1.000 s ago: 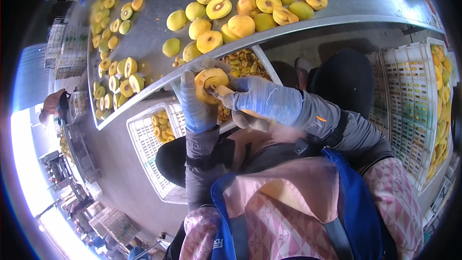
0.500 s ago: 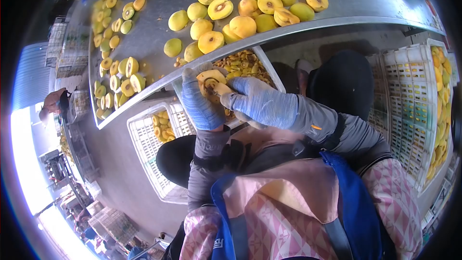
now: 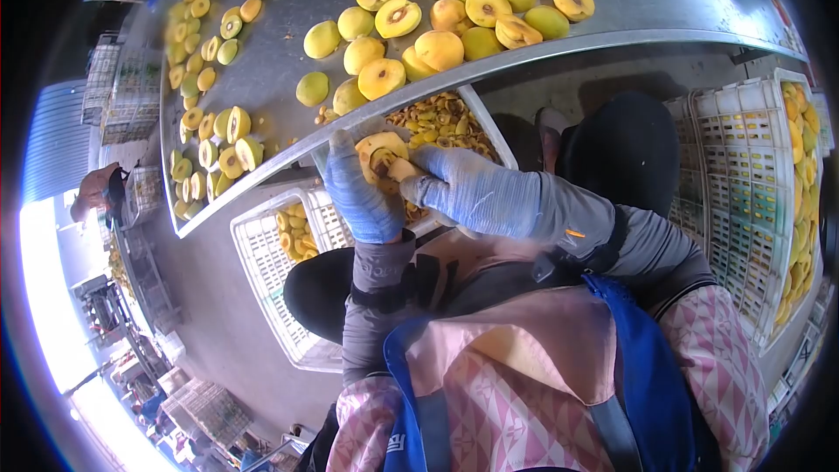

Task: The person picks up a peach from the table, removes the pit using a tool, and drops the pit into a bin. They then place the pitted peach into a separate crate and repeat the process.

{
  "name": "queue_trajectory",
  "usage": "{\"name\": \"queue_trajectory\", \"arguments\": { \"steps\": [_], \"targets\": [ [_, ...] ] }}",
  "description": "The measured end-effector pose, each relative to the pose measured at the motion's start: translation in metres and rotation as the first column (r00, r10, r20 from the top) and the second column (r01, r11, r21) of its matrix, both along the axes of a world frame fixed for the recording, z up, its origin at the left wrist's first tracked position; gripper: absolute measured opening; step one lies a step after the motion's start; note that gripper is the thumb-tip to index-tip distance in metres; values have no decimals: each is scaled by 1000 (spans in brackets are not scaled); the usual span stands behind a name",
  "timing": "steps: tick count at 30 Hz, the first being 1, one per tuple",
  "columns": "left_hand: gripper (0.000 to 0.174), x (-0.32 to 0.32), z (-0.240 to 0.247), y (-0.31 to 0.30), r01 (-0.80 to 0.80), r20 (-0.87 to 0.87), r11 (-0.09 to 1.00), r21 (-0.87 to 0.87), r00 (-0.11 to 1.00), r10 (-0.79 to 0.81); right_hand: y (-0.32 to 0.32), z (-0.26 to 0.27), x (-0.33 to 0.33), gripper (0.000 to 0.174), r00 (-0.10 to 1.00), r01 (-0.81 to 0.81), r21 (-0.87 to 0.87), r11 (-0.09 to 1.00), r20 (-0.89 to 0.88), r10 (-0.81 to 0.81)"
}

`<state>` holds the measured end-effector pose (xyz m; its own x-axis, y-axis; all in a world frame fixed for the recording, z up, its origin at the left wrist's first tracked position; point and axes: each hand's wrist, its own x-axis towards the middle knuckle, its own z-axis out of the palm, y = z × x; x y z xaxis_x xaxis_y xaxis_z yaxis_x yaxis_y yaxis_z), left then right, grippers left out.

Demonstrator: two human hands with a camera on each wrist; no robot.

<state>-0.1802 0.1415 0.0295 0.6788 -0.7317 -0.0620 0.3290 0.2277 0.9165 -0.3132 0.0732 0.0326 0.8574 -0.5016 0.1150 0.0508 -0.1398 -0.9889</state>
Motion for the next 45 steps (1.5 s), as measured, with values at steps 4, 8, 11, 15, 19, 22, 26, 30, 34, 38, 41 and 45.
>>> {"name": "queue_trajectory", "arguments": {
  "steps": [4,8,11,15,19,22,26,30,34,38,41,45],
  "targets": [
    [47,-1,0,3,-31,46,999,20,998,30,1,14,-5,32,987,-21,-84,996,-159,8],
    [46,2,4,3,7,112,997,73,994,-15,-5,9,-4,31,988,-85,72,994,-125,93],
    [45,1,1,0,6,147,1000,16,989,-8,5,-1,4,32,999,-33,211,977,-27,39],
    [42,-1,1,0,-86,-117,995,51,989,92,4,7,-1,31,977,-13,-160,987,-211,-21],
    [45,1,-3,1,-93,-83,995,35,992,96,10,7,0,30,996,-24,46,999,-82,28],
    [40,10,10,5,84,-302,996,-38,949,-91,20,19,-10,30,973,2,-246,969,-223,-59],
    [51,15,9,3,-140,-101,990,10,985,141,9,26,-10,28,994,-54,-106,993,-100,44],
    [51,0,13,1,-124,-50,992,-26,991,123,4,30,-3,32,1000,5,229,973,21,-11],
    [53,-1,8,6,-100,231,994,-31,967,105,4,36,-1,32,1000,3,323,946,-24,5],
    [52,-1,1,5,-202,517,979,19,841,163,4,34,1,30,987,-33,555,831,-110,113],
    [44,-2,-1,5,-204,603,978,-38,776,185,6,38,0,30,973,-55,820,569,-85,216],
    [41,-1,-2,5,-230,640,973,-27,744,193,9,22,3,31,973,-81,834,545,-52,224]
  ]
}}
